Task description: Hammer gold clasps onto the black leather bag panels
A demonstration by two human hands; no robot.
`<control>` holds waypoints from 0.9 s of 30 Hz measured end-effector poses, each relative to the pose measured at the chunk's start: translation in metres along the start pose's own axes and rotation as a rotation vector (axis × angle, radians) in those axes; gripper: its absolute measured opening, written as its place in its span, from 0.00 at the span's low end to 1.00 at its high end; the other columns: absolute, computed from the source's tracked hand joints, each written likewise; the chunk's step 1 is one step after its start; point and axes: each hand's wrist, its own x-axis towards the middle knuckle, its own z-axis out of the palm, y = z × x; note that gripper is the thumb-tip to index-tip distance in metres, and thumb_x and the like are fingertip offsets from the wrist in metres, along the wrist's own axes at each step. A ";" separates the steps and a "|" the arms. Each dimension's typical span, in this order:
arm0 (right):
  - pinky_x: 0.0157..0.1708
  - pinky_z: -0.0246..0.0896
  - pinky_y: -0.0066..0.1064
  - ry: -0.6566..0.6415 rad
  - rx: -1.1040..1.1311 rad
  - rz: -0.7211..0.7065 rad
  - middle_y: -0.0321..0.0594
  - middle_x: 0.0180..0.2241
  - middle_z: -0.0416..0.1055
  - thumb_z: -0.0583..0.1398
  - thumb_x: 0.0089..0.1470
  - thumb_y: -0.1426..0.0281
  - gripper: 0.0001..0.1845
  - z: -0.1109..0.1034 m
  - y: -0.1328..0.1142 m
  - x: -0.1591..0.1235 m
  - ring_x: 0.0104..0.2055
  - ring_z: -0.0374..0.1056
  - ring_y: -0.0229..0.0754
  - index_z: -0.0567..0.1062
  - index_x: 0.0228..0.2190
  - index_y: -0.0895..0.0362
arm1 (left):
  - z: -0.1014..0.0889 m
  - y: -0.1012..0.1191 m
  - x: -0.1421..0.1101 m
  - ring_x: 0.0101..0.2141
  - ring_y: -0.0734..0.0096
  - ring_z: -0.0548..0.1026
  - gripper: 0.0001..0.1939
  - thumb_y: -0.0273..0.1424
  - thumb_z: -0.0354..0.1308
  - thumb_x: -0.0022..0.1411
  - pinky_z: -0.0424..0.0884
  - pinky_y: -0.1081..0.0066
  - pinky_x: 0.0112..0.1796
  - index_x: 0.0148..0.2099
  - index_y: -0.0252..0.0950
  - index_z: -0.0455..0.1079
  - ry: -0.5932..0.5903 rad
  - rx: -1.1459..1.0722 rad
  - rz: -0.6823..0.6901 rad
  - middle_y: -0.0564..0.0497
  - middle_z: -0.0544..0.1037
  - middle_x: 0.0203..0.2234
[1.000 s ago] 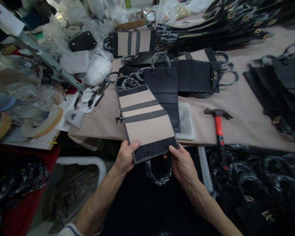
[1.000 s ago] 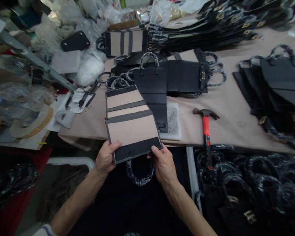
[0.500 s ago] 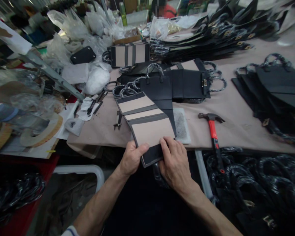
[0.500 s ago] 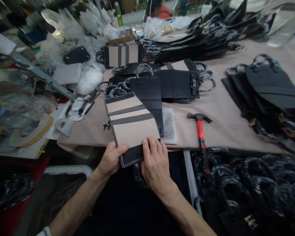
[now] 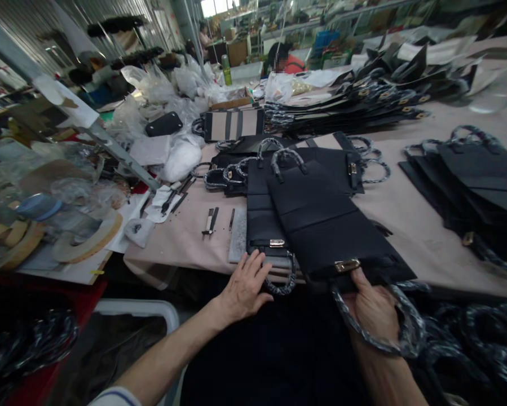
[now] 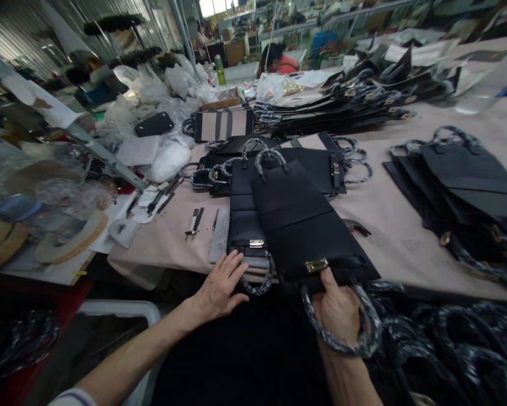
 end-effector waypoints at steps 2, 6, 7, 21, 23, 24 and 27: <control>0.59 0.67 0.47 0.037 0.097 0.026 0.43 0.50 0.78 0.70 0.47 0.56 0.21 0.010 0.006 0.000 0.60 0.68 0.53 0.81 0.42 0.52 | 0.012 -0.009 -0.002 0.69 0.38 0.54 0.29 0.27 0.62 0.63 0.54 0.38 0.66 0.64 0.28 0.64 -0.050 0.130 0.072 0.26 0.59 0.67; 0.60 0.66 0.49 -0.012 0.456 0.163 0.37 0.54 0.76 0.72 0.44 0.64 0.27 0.028 0.013 -0.005 0.60 0.70 0.48 0.78 0.48 0.51 | 0.014 -0.021 0.010 0.68 0.40 0.58 0.17 0.18 0.51 0.64 0.58 0.36 0.63 0.54 0.29 0.71 -0.079 0.210 0.208 0.29 0.66 0.63; 0.60 0.66 0.48 -0.030 0.530 0.184 0.36 0.54 0.76 0.72 0.43 0.66 0.27 0.030 0.013 -0.006 0.60 0.70 0.47 0.78 0.47 0.51 | 0.009 -0.024 0.015 0.67 0.40 0.60 0.16 0.18 0.49 0.65 0.60 0.36 0.62 0.52 0.30 0.72 -0.088 0.191 0.243 0.30 0.69 0.61; 0.56 0.69 0.40 -0.031 0.625 0.087 0.33 0.51 0.77 0.70 0.48 0.66 0.21 0.064 0.022 -0.014 0.55 0.72 0.39 0.77 0.45 0.48 | -0.207 -0.180 0.053 0.61 0.60 0.70 0.06 0.25 0.54 0.62 0.59 0.54 0.64 0.37 0.33 0.73 -0.068 -0.108 0.033 0.46 0.79 0.43; 0.51 0.73 0.41 -0.091 0.596 0.088 0.33 0.48 0.78 0.69 0.51 0.62 0.18 0.072 0.029 -0.022 0.52 0.74 0.40 0.76 0.44 0.46 | -0.224 -0.200 0.039 0.62 0.61 0.67 0.12 0.24 0.47 0.65 0.55 0.49 0.65 0.40 0.28 0.72 -0.088 0.043 0.055 0.49 0.77 0.45; 0.48 0.75 0.41 -0.120 0.586 0.102 0.33 0.46 0.79 0.68 0.51 0.60 0.17 0.076 0.032 -0.026 0.50 0.75 0.41 0.76 0.44 0.46 | -0.228 -0.208 0.030 0.62 0.62 0.67 0.14 0.24 0.45 0.65 0.55 0.48 0.64 0.41 0.27 0.72 -0.106 0.115 0.056 0.50 0.77 0.45; 0.39 0.77 0.41 -0.153 0.586 0.225 0.34 0.40 0.80 0.69 0.49 0.57 0.18 0.088 0.033 -0.035 0.42 0.77 0.43 0.75 0.41 0.47 | -0.220 -0.233 -0.003 0.61 0.62 0.67 0.17 0.19 0.41 0.64 0.59 0.51 0.63 0.42 0.30 0.71 -0.122 0.293 -0.007 0.51 0.77 0.44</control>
